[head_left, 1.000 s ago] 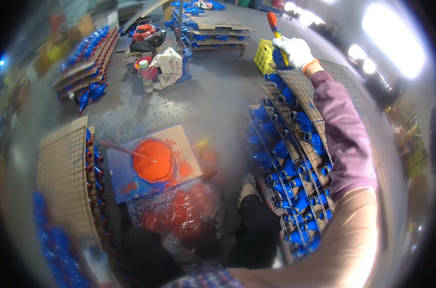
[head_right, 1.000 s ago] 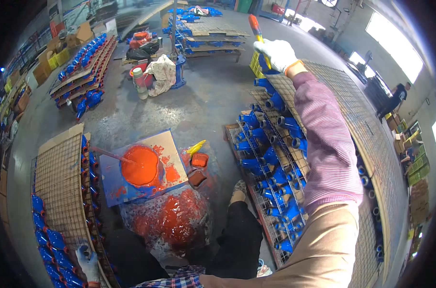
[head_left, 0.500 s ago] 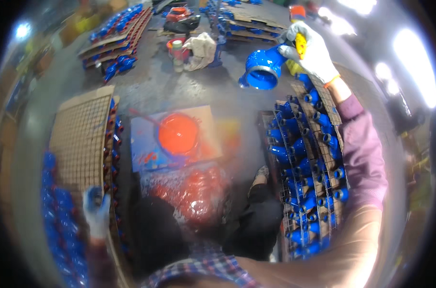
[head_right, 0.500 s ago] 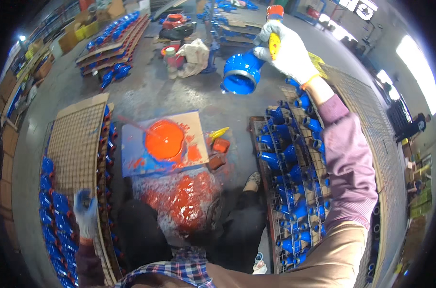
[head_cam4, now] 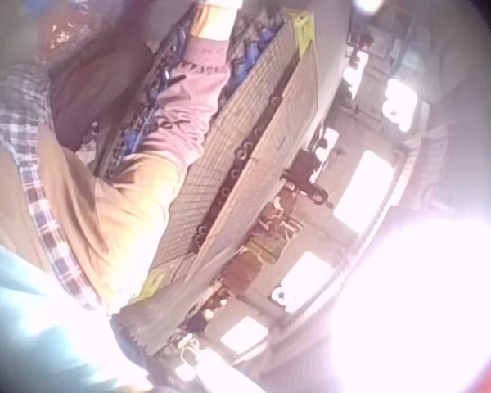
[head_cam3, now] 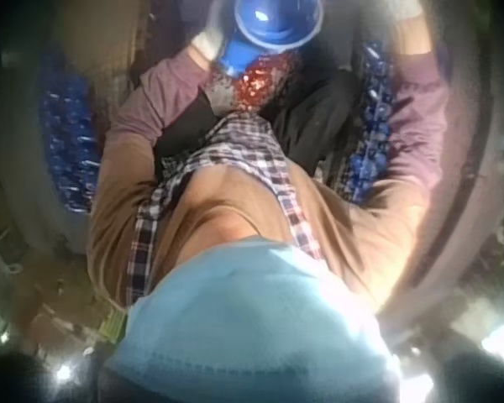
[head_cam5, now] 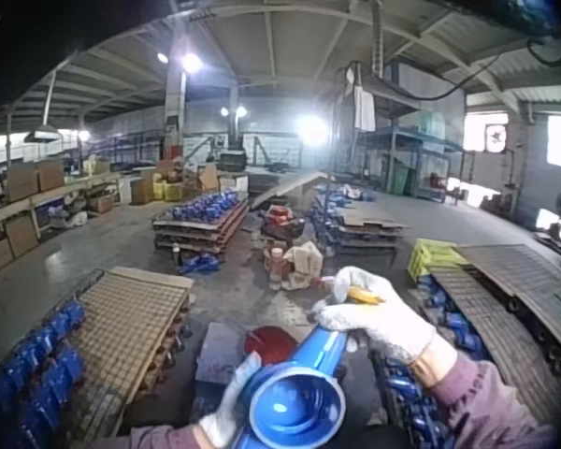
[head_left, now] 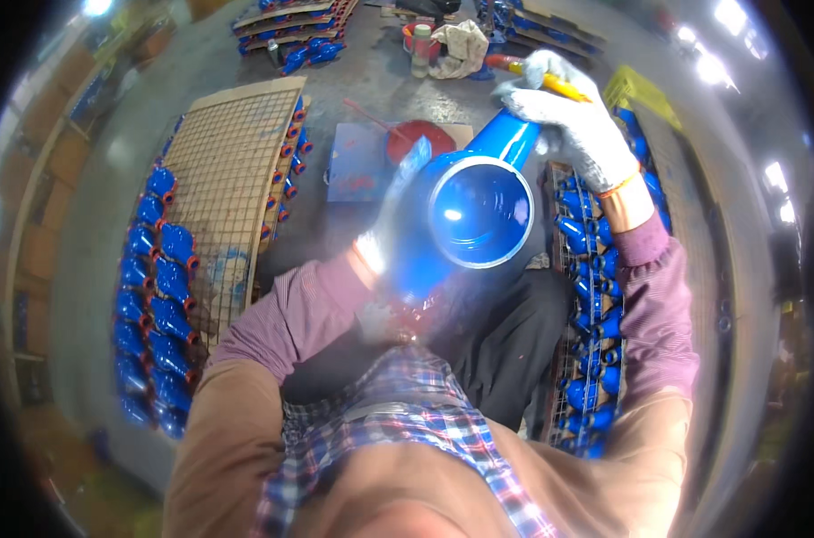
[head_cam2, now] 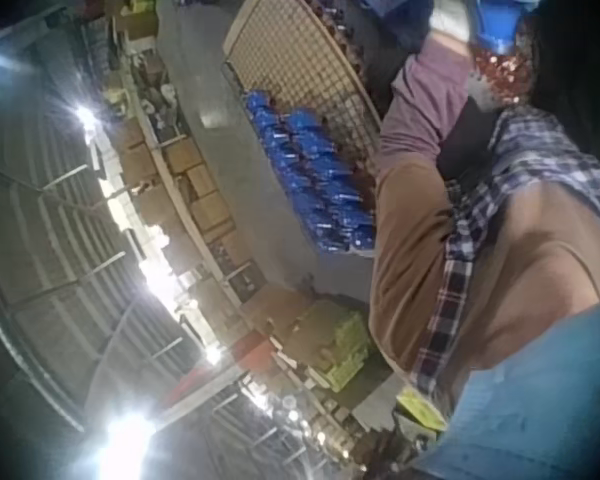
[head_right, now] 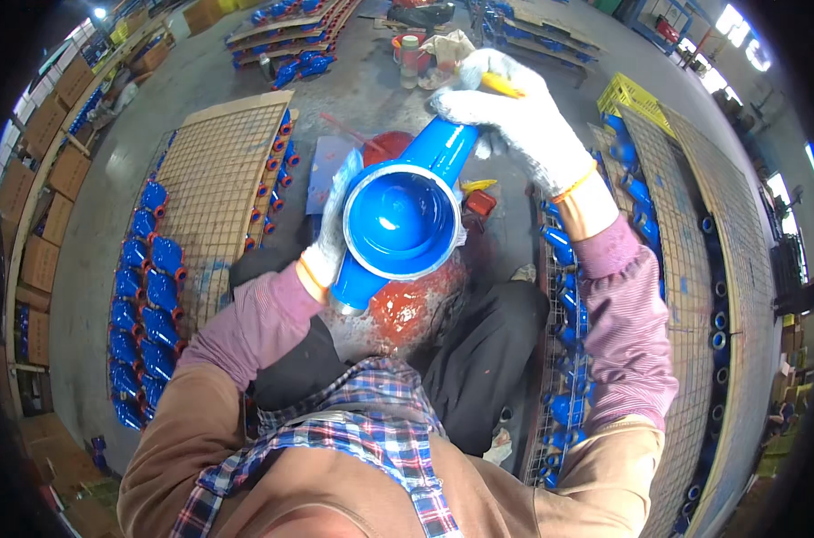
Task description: Manually painting and touching up industrial blue metal components with red paint and spray paint.
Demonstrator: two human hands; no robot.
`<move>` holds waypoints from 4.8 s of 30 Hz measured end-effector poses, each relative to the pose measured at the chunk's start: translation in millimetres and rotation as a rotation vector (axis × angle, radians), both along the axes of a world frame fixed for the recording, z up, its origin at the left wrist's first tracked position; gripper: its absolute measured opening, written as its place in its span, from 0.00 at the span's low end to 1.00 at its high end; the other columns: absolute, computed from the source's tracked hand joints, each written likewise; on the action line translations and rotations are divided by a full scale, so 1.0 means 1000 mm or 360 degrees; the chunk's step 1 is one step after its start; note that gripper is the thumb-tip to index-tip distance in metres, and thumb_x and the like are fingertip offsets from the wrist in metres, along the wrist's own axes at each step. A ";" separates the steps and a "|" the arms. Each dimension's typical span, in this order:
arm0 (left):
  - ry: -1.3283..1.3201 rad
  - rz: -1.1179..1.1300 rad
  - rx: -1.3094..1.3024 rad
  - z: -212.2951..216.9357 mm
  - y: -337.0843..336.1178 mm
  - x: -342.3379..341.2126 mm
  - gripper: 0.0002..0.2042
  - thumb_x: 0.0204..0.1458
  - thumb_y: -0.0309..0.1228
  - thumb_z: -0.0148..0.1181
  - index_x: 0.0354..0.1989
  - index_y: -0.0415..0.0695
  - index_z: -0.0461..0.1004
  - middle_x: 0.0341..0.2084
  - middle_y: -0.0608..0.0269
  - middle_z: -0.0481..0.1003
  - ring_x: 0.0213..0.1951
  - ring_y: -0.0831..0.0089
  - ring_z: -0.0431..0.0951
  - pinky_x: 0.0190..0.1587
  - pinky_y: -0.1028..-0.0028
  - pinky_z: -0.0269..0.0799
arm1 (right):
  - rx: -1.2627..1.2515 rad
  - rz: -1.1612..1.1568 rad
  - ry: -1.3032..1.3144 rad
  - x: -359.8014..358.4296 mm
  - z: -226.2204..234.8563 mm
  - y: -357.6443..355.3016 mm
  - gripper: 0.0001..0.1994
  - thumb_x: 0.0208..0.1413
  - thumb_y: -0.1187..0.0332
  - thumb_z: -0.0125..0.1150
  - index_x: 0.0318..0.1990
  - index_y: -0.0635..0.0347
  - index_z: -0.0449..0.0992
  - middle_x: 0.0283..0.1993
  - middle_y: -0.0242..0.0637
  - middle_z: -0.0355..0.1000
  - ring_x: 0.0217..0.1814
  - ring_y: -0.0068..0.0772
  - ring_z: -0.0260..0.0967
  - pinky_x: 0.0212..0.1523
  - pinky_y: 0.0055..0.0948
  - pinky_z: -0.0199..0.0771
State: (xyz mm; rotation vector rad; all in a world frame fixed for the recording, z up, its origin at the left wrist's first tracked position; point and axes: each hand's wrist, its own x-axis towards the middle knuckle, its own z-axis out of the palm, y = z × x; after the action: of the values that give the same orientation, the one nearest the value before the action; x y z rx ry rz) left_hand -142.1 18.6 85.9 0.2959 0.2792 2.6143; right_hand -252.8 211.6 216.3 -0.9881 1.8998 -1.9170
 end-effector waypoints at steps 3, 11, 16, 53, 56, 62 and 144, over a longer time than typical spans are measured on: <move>0.0076 0.0055 0.0077 -0.022 0.005 0.030 0.39 0.61 0.65 0.43 0.68 0.44 0.64 0.60 0.46 0.72 0.55 0.52 0.77 0.50 0.56 0.80 | 0.0120 -0.0281 -0.0016 0.018 -0.041 -0.012 0.10 0.60 0.62 0.68 0.42 0.54 0.74 0.25 0.25 0.71 0.17 0.15 0.65 0.17 0.15 0.60; -0.0040 0.0152 0.0012 -0.078 -0.010 0.078 0.40 0.61 0.64 0.44 0.68 0.41 0.62 0.59 0.37 0.70 0.48 0.43 0.79 0.31 0.62 0.81 | -0.0314 -0.0516 -0.0530 0.076 -0.133 0.010 0.24 0.70 0.48 0.49 0.53 0.64 0.70 0.49 0.52 0.80 0.17 0.16 0.62 0.17 0.17 0.59; -0.0198 0.0122 0.0106 -0.100 -0.012 0.091 0.40 0.59 0.65 0.45 0.67 0.41 0.64 0.56 0.38 0.72 0.38 0.48 0.79 0.27 0.64 0.78 | -0.0865 -0.0615 -0.1076 0.102 -0.185 0.040 0.32 0.68 0.39 0.46 0.60 0.61 0.67 0.44 0.52 0.77 0.20 0.15 0.63 0.20 0.13 0.67; -0.0706 0.0666 -0.1287 -0.121 -0.124 0.092 0.20 0.67 0.38 0.51 0.61 0.38 0.70 0.53 0.53 0.77 0.52 0.65 0.80 0.58 0.63 0.77 | 0.0703 -0.1244 0.0633 -0.075 -0.289 -0.082 0.18 0.58 0.55 0.67 0.37 0.66 0.77 0.32 0.49 0.79 0.33 0.48 0.78 0.38 0.42 0.75; -0.0724 0.0575 -0.1302 -0.112 -0.124 0.090 0.22 0.65 0.37 0.55 0.63 0.39 0.68 0.54 0.55 0.76 0.54 0.65 0.78 0.60 0.64 0.74 | 0.0502 -0.1222 0.0427 -0.069 -0.287 -0.067 0.17 0.60 0.57 0.66 0.41 0.66 0.79 0.34 0.47 0.80 0.35 0.43 0.79 0.39 0.38 0.76; -0.0044 0.0546 -0.1839 -0.090 -0.118 0.079 0.29 0.50 0.33 0.70 0.60 0.41 0.67 0.49 0.62 0.75 0.51 0.71 0.77 0.58 0.70 0.73 | 0.0272 -0.1157 -0.0506 -0.037 -0.275 -0.015 0.16 0.65 0.58 0.60 0.44 0.65 0.81 0.31 0.33 0.78 0.27 0.18 0.71 0.28 0.22 0.68; -0.0452 0.0111 -0.0809 -0.088 -0.040 0.041 0.42 0.58 0.69 0.43 0.68 0.46 0.60 0.49 0.38 0.75 0.32 0.47 0.83 0.21 0.66 0.83 | -0.0334 -0.1444 -0.0430 0.088 -0.198 0.052 0.14 0.65 0.71 0.61 0.54 0.69 0.75 0.36 0.34 0.75 0.32 0.18 0.71 0.33 0.19 0.72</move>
State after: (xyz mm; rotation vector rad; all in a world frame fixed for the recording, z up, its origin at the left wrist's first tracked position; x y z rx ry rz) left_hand -100.8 -20.9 -2.5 -0.2605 0.8398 2.4996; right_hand -165.1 263.4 18.4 0.1929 2.1939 -2.5652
